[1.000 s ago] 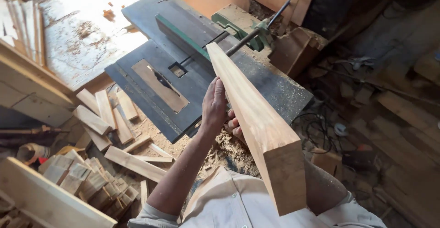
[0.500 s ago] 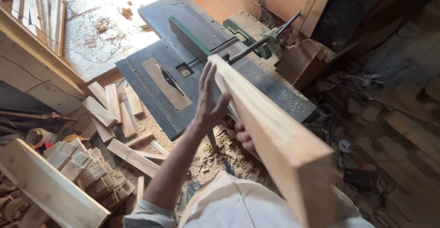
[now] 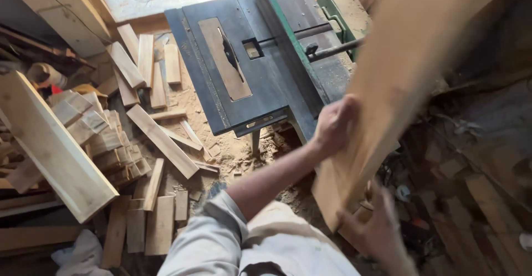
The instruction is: Operator uses a table saw and jointer to process wood boards in a workshop.
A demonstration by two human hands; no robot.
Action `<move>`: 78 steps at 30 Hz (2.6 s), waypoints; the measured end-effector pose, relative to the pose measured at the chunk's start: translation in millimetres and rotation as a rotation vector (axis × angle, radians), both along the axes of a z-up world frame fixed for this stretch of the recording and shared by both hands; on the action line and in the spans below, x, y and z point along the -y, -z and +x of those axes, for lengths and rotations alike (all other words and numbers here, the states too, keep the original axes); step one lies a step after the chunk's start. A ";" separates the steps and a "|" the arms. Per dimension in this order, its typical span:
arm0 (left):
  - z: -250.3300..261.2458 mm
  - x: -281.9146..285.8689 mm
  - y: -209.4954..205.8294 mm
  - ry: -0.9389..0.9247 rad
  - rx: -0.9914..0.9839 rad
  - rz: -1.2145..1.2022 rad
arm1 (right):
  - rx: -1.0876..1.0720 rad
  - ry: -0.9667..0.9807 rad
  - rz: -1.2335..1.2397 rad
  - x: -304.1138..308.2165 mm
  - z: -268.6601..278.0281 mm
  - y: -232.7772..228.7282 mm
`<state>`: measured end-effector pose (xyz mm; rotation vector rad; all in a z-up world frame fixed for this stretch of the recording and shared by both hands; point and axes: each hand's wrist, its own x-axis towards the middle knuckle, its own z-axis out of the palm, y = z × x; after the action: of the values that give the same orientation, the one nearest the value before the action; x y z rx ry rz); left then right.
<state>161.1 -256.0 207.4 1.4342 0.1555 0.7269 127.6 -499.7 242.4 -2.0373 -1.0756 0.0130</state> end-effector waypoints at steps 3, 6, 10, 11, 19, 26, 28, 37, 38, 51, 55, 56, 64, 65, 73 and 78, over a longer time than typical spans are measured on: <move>-1.9 27.4 36.2 0.046 0.024 -0.789 | -0.077 0.224 -0.485 45.5 -5.8 43.5; -0.5 39.8 84.8 0.028 0.063 -1.248 | 0.043 0.485 -0.920 87.8 -1.3 73.6; -0.2 49.7 125.8 -0.080 -0.384 -1.227 | 0.141 0.359 -0.898 120.8 30.2 122.0; 0.4 50.2 134.5 -0.055 -0.463 -1.167 | 0.056 0.330 -0.915 126.4 40.3 133.3; 29.7 -8.6 140.7 -0.596 -0.377 0.135 | 0.168 0.239 -0.790 40.3 69.2 134.8; 38.0 -52.1 104.9 -0.505 -0.548 -0.050 | 0.175 0.206 -0.803 -9.4 91.8 135.1; 50.3 -58.7 121.7 -0.549 -0.543 -0.004 | 0.184 0.214 -0.810 -18.2 92.9 132.5; 65.1 -87.8 132.1 -0.556 -0.545 0.033 | 0.195 0.209 -0.837 -47.7 100.7 130.1; 64.5 -92.2 129.1 -0.548 -0.547 0.026 | 0.195 0.208 -0.844 -52.9 100.5 127.9; 72.7 -118.3 131.3 -0.453 -0.611 -0.040 | 0.168 0.162 -0.857 -79.0 108.5 122.4; 75.8 -124.3 140.8 -0.601 -0.517 0.093 | 0.151 0.153 -0.863 -84.2 109.9 124.2; 68.5 -127.5 123.8 -0.549 -0.525 0.041 | 0.166 0.153 -0.849 -87.3 111.3 124.5; 73.6 -146.0 123.4 -0.546 -0.534 0.033 | 0.141 0.115 -0.787 -109.6 109.8 113.4; 75.2 -148.5 125.7 -0.565 -0.519 0.059 | 0.149 0.084 -0.732 -111.7 110.0 112.4; 80.7 -153.7 130.6 -0.543 -0.533 0.013 | 0.376 -0.153 -0.600 -149.6 138.3 126.3; 84.7 -158.6 134.6 -0.549 -0.526 0.021 | 0.458 -0.198 -0.712 -189.4 151.2 130.1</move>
<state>245.8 -97.3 72.9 1.5935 0.9801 0.7709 278.8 -310.3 112.3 -2.6258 -1.7419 0.0356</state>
